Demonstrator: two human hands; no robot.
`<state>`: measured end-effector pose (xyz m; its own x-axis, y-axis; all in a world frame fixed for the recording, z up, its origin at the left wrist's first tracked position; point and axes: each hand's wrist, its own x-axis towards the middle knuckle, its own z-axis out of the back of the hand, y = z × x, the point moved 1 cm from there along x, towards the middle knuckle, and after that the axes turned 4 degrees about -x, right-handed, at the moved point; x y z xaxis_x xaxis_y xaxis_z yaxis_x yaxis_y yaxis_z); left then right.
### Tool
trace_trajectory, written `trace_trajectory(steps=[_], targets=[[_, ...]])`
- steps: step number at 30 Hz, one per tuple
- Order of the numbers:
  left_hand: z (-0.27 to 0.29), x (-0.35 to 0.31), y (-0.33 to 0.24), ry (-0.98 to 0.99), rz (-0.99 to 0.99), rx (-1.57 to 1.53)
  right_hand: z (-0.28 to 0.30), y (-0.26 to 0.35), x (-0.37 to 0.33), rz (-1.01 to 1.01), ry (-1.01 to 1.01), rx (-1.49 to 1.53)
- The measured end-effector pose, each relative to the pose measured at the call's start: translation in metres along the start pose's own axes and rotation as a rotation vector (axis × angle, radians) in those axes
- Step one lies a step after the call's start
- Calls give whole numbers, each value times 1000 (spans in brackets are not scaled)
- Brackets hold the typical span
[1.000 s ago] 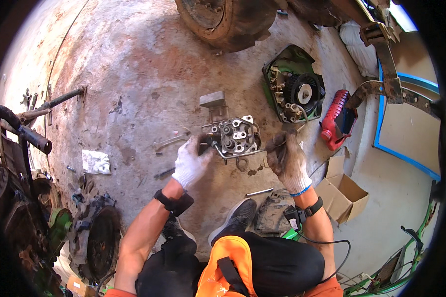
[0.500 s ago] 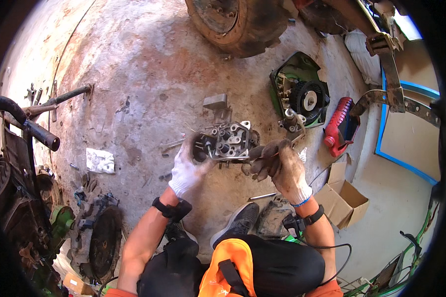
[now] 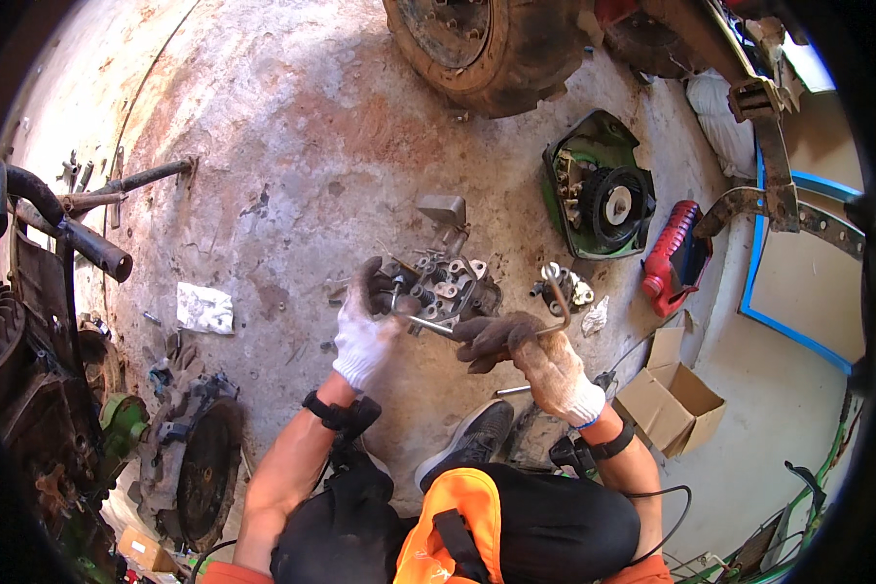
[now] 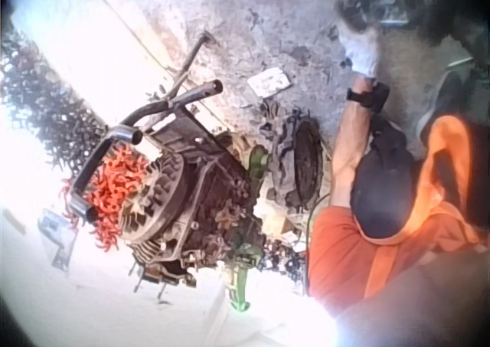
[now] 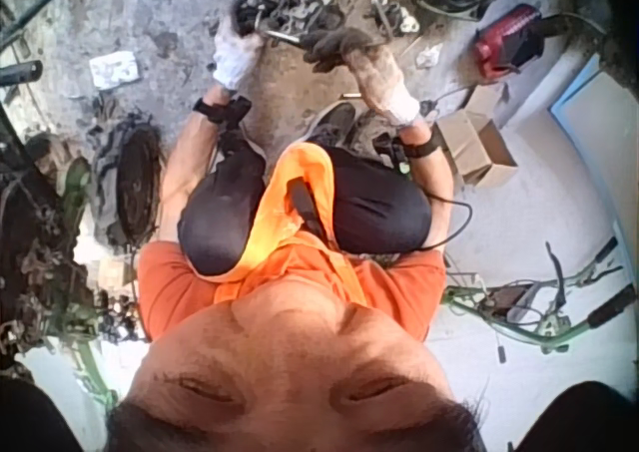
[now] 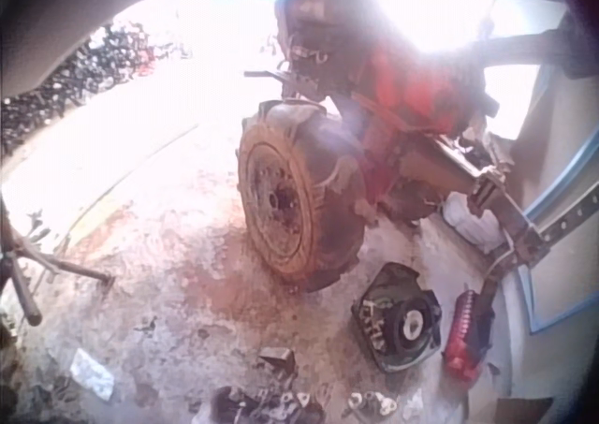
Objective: The person disassembles a small engine mounted on a green frame. They remove bolts and detach the cylinder head, then separate the crankcase halves and extract the crankshaft and internal components, placing parts on the floor.
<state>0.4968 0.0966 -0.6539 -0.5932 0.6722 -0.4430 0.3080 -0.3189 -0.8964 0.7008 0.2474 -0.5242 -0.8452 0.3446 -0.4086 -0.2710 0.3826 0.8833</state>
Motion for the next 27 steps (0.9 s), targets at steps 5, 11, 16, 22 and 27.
trace_trajectory(steps=[5,11,16,22,27], targets=[[6,-3,13,-3,13,-41,-7,2,-7,20,79,-148],[15,-10,26,11,12,-35,-9,10,-10,3,193,-331],[17,-28,27,29,244,-56,-23,12,-18,-84,300,-445],[29,-51,18,39,496,-813,-37,-9,-23,-81,443,-431],[20,-42,8,-71,510,-524,-45,-19,-28,-32,443,-450]])
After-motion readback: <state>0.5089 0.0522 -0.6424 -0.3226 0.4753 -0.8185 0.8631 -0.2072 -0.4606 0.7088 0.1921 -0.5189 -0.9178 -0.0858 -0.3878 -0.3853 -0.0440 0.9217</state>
